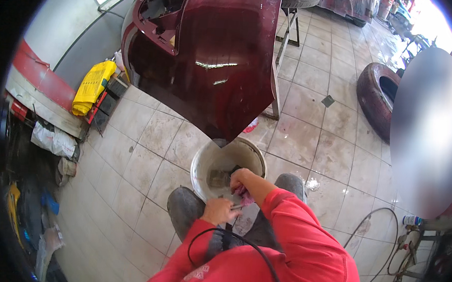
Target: The person sands a maroon car bumper with a sanding block, repeatedly dipping it into a bucket of water. They wipe the surface with a cloth, rotate the bumper to access different areas, and continue sanding and wiping throughout the clip.
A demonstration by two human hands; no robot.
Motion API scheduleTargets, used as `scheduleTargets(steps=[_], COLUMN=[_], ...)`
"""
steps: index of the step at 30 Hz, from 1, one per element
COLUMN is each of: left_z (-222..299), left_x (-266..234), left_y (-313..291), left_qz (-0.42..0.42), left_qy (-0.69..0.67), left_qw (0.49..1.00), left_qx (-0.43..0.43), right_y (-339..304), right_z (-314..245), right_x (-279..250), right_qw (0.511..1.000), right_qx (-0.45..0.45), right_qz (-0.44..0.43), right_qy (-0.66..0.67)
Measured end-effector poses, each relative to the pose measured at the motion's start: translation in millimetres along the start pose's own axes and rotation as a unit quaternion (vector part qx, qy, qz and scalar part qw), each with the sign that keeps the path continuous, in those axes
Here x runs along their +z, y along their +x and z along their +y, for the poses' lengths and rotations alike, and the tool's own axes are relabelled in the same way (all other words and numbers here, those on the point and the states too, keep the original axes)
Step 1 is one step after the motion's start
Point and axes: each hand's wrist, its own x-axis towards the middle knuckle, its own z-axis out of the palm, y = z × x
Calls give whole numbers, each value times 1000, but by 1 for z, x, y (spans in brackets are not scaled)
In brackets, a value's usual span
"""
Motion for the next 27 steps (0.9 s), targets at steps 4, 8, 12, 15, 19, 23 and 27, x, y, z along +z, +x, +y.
scheduleTargets(steps=[4, 8, 12, 15, 19, 23, 27], left_z=[20, 4, -42, -94, -113, -154, -170], left_x=[-24, -25, -41, -34, 22, 103, 119], left_y=[-12, 0, 49, 102, 184, 168, 165], left_qz=[-42, -80, -72, -72, -221, -333, -364], left_qy=[-58, -286, -324, -154, 87, 165, 110], left_qw=[996, 950, 943, 984, 958, 924, 925], left_qx=[-45, -96, -21, -61, -158, -90, -17], right_y=[51, 73, 95, 46, 87, 24, -12], right_z=[10, 17, 24, 3, 13, -14, -14], right_x=[9, 60, 92, 61, 91, 80, 87], right_qw=[988, 947, 983, 997, 998, 987, 929], right_qx=[67, 133, 140, 46, -47, -99, -11], right_qz=[135, 288, 118, -3, 30, 123, 254], right_qy=[-25, -55, 10, -62, -34, -16, 270])
